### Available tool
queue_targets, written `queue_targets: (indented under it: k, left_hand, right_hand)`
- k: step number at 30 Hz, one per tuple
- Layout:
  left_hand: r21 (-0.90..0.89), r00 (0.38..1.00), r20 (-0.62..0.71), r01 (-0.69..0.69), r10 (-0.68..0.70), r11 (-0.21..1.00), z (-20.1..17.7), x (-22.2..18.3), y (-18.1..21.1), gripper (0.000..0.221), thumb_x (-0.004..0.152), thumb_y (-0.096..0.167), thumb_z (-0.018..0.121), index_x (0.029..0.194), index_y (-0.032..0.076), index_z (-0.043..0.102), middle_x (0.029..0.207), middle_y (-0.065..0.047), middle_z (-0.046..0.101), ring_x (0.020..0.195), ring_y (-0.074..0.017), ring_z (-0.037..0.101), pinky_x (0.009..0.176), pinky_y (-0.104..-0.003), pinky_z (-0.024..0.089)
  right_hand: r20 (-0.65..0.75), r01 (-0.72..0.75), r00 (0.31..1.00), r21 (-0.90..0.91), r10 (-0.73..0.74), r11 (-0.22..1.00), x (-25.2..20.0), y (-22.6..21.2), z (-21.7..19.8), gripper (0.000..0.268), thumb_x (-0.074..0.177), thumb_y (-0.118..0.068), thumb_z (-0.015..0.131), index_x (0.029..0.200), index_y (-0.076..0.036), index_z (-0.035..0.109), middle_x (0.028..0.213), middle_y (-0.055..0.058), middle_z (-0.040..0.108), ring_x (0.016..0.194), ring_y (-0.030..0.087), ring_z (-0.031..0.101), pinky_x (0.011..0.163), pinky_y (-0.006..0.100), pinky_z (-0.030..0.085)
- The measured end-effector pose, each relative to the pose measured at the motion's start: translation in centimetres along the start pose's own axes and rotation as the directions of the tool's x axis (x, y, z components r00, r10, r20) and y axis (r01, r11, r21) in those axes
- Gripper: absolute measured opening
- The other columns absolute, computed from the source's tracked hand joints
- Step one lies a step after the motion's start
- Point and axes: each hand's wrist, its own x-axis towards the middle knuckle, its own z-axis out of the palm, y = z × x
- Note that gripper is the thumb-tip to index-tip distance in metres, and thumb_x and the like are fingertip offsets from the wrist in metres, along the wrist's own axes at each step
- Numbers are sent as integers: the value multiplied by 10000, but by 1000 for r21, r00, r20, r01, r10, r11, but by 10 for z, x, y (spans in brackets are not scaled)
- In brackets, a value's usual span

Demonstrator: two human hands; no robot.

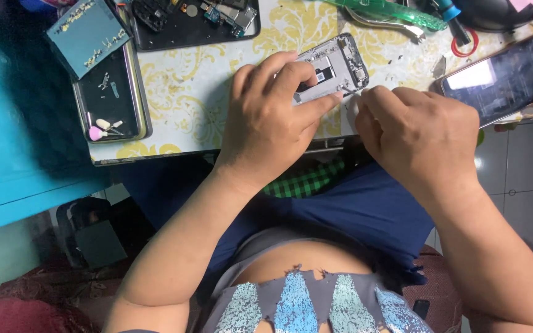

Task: Removing a battery from a smartphone chassis using a metal pry tool

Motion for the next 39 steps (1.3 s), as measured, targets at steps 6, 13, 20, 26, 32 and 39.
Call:
queue_targets:
  k: [6, 13, 20, 26, 32, 39]
  left_hand:
    - [21, 1000, -13, -12, 13, 1000, 1, 1, 0, 111, 946, 159, 858, 1002, 250, 828, 1030, -22, 581, 1128, -320, 596, 863, -486, 475]
    - [16, 1000, -8, 4, -3, 1000, -1, 1, 1, 91, 942, 185, 858, 998, 248, 825, 1037, -22, 582, 1135, -312, 593, 877, -479, 454]
    - [96, 998, 58, 4, -10, 995, 0, 2, 1, 257, 890, 182, 865, 1114, 290, 801, 1109, -16, 568, 1131, -273, 544, 849, -464, 451]
    - [165, 981, 188, 10, -41, 986, 7, 4, 0, 478, 826, 261, 846, 1277, 364, 730, 1191, -34, 514, 1108, -292, 464, 828, -487, 431]
    - [155, 974, 222, 0, -34, 988, 7, 2, -2, 558, 832, 249, 762, 1359, 390, 643, 1267, -57, 520, 1159, -307, 465, 848, -495, 411]
    - [121, 980, 179, 61, -82, 991, 4, 1, 0, 584, 812, 207, 667, 1390, 287, 638, 1219, -74, 536, 1109, -319, 507, 812, -478, 408]
  right_hand:
    - [-7, -20, 1000, 17, 20, 1000, 1, 2, 3, 263, 1147, -230, 720, 914, -250, 600, 705, -86, 529, 569, 148, 532, 484, 301, 254]
    - [3, -40, 999, -92, 41, 995, -3, 5, 6, 396, 1215, -321, 738, 883, -267, 529, 691, -110, 489, 581, 125, 533, 492, 288, 233]
    - [-54, -143, 987, 126, 151, 982, -9, -3, 6, 249, 1152, -175, 738, 936, -199, 619, 637, -28, 477, 523, 192, 433, 491, 323, 228]
    - [-47, -284, 942, 421, 333, 861, -19, -5, 4, 136, 1143, -84, 574, 1054, -70, 675, 736, 69, 595, 577, 296, 532, 546, 410, 344]
    - [18, -249, 872, 876, 489, 412, -15, -12, -9, 275, 1186, -128, 533, 977, 29, 618, 768, 78, 542, 676, 155, 462, 673, 315, 365]
    - [-81, -203, 851, 861, 519, 467, -15, -7, -15, 380, 1183, -194, 481, 1060, 47, 748, 806, 105, 564, 774, 212, 485, 763, 349, 353]
